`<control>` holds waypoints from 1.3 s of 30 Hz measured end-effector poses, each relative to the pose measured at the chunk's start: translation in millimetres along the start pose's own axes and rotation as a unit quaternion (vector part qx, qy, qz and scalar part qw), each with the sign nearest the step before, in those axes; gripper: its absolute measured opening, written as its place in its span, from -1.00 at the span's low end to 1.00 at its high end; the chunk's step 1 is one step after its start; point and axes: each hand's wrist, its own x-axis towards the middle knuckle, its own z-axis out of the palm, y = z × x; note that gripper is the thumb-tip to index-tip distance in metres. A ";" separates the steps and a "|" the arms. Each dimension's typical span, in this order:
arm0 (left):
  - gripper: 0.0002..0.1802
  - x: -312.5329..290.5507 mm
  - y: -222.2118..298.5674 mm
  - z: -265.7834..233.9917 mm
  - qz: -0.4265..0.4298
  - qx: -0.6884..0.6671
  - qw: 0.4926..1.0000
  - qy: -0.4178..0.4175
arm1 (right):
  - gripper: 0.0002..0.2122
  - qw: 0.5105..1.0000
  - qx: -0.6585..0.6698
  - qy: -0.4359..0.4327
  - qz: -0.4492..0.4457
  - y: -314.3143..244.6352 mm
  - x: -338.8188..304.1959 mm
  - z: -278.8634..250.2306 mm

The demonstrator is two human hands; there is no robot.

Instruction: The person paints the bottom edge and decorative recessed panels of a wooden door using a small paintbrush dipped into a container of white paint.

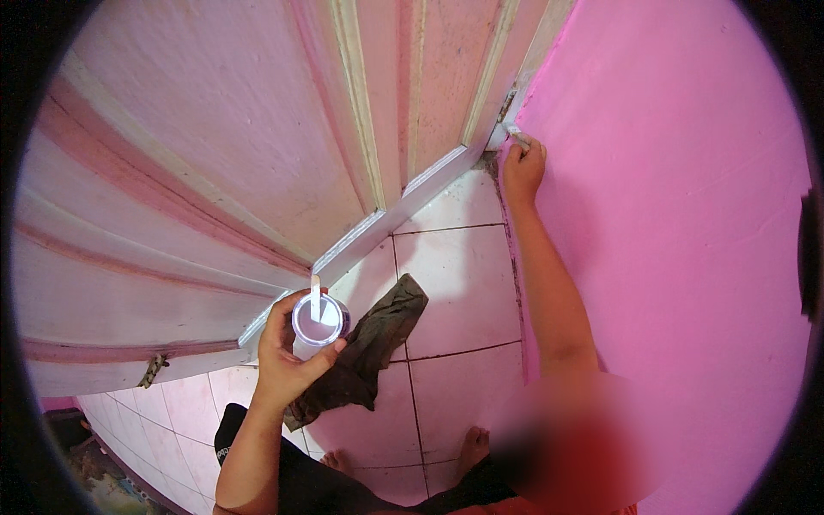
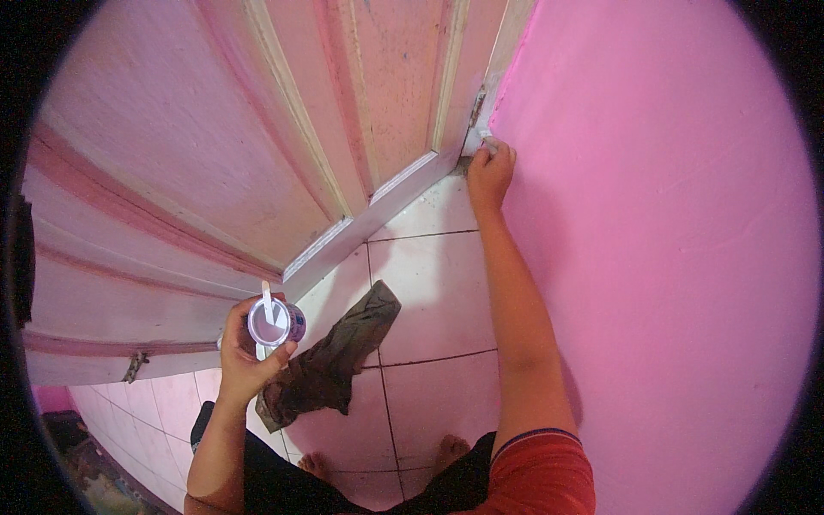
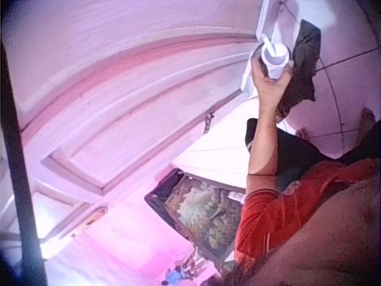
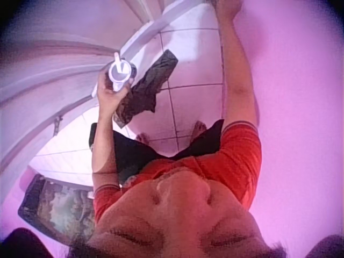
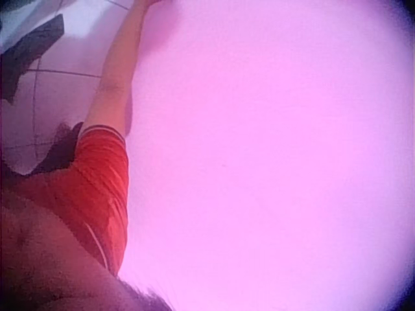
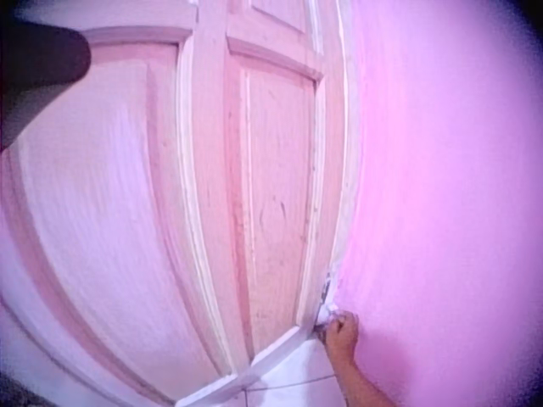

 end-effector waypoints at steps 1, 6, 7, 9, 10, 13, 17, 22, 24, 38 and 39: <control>-0.25 -1.1 -0.3 0.2 -0.006 -0.006 1.000 0.003 | -0.79 0.999 0.003 0.005 -0.041 -3.0 2.9 1.1; -0.25 -2.9 -2.4 -1.8 -0.006 -0.006 1.000 0.007 | -0.80 0.997 0.050 0.011 -0.049 -33.7 27.9 -5.0; -0.25 -2.6 -1.6 -1.9 -0.010 -0.009 1.000 0.006 | -0.80 0.996 0.063 0.013 -0.060 -43.7 33.2 -9.9; -0.25 -2.8 -1.3 -2.0 -0.013 -0.011 1.000 0.006 | -0.80 0.995 0.080 0.017 -0.049 -63.1 43.0 -18.5; -0.25 -2.0 -3.1 -1.6 -0.007 -0.010 1.000 0.001 | -0.80 0.994 0.097 0.023 -0.037 -69.0 49.0 -22.0; -0.26 -0.7 -2.3 -1.4 0.002 -0.008 1.000 -0.005 | -0.79 0.986 0.145 0.040 -0.077 -80.8 69.5 -30.8; -0.27 -2.1 -3.2 -3.7 0.004 -0.014 1.000 0.003 | -0.78 0.984 0.150 0.056 -0.073 -87.1 58.1 -41.8; -0.27 -4.0 6.5 -3.2 0.007 -0.019 1.000 0.008 | -0.74 0.998 0.006 -0.011 -0.054 -59.1 49.5 -34.1; -0.27 -4.9 7.1 -4.5 0.006 -0.021 1.000 0.007 | -0.74 0.998 0.022 -0.014 -0.054 -61.8 56.9 -34.3; -0.27 -7.0 9.6 -4.7 -0.001 -0.019 1.000 0.004 | -0.74 1.000 0.023 -0.003 0.000 -93.1 69.5 -44.9; -0.27 -5.9 10.8 -3.5 0.003 -0.020 1.000 0.005 | -0.75 1.000 0.010 -0.003 -0.012 -79.2 76.1 -40.1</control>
